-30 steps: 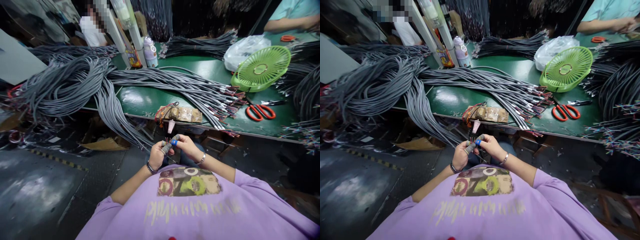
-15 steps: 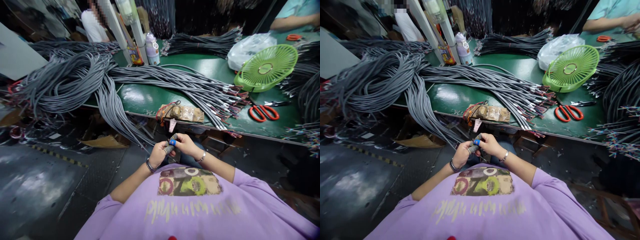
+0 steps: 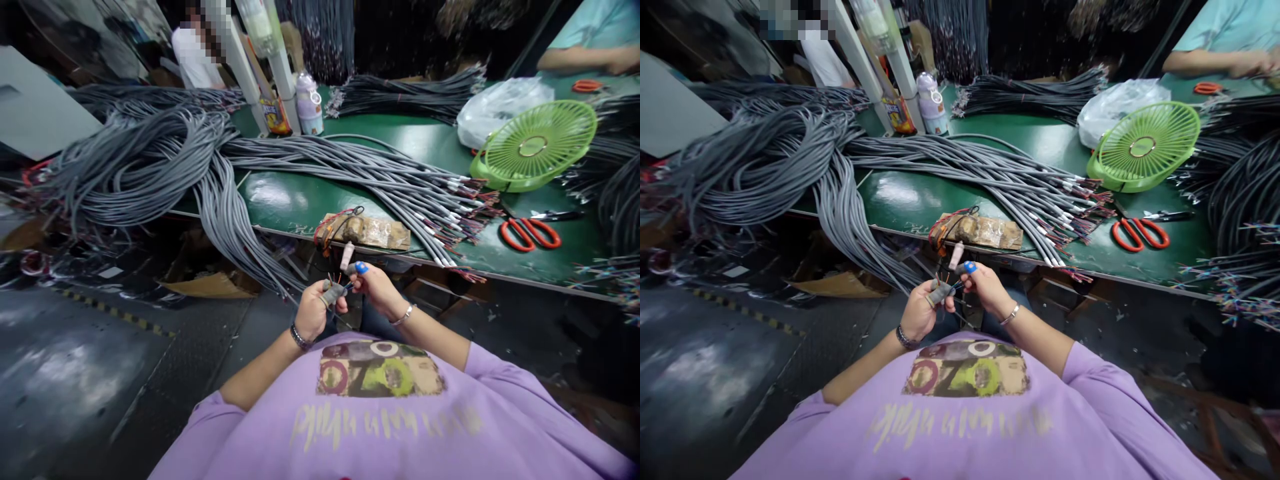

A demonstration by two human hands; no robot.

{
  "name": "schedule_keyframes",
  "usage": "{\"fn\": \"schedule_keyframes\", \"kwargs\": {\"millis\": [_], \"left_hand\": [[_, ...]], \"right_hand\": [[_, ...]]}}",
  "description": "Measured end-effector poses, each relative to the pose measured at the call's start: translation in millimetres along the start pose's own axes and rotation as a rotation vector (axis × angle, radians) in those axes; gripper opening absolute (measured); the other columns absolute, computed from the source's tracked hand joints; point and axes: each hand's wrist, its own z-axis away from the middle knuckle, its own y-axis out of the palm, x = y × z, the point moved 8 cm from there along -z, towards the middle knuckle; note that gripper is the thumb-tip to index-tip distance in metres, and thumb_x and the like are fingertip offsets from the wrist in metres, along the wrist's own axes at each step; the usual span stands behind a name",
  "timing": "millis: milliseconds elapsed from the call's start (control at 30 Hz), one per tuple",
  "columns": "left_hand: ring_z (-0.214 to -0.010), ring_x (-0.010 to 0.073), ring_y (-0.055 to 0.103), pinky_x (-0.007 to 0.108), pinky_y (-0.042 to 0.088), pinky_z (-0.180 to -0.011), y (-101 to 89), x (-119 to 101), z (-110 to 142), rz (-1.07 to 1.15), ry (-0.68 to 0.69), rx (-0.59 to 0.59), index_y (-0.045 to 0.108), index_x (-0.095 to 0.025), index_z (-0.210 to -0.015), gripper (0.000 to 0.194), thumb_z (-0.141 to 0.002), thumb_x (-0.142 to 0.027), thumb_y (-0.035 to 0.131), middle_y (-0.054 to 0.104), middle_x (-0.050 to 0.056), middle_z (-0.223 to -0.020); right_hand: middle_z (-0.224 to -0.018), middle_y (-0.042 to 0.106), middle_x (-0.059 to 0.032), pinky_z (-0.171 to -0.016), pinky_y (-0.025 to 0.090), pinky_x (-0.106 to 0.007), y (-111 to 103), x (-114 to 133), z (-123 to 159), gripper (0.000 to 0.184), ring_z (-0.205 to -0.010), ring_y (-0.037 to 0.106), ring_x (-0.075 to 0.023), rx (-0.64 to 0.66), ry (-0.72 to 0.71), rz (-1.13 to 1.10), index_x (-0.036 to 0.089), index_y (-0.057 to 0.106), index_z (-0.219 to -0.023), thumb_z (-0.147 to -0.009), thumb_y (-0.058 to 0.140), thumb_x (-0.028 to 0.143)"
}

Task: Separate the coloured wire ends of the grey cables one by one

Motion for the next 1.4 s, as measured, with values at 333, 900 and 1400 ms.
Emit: {"fn": "schedule_keyframes", "kwargs": {"millis": [333,900,1400], "left_hand": [[-0.037,0.008,0.05,0.019,0.041,-0.037,11.0,-6.4,-12.3,0.101,-0.081,-0.004,0.058,-0.014,-0.067,0.027,-0.065,-0.037,0.074,0.059,-0.001,-0.049],[-0.034,0.0069,0.047,0.017,0.034,-0.034,15.5,7.6,-21.0,0.098,-0.168,0.019,0.056,-0.015,-0.067,0.027,-0.063,-0.036,0.073,0.057,-0.002,-0.046],[-0.035,0.0067,0.048,0.018,0.034,-0.035,11.4,-1.2,-6.5,0.035,-0.069,-0.022,0.057,-0.015,-0.066,0.028,-0.066,-0.039,0.071,0.059,-0.002,-0.048]], "right_hand": [[-0.061,0.055,0.0009,-0.048,0.04,-0.02,28.4,17.3,-25.3,0.036,-0.05,0.044,-0.0066,0.144,0.129,-0.174,0.014,0.064,-0.078,-0.076,0.064,0.049],[-0.061,0.055,-0.0002,-0.051,0.041,-0.021,25.4,7.8,-40.9,0.048,-0.053,0.048,-0.0094,0.133,0.042,-0.236,0.015,0.062,-0.076,-0.074,0.059,0.063],[-0.066,0.058,-0.0005,-0.049,0.042,-0.02,31.1,12.3,-21.2,0.033,-0.054,0.048,-0.0083,0.156,0.104,-0.237,0.015,0.064,-0.08,-0.073,0.068,0.046]]}}
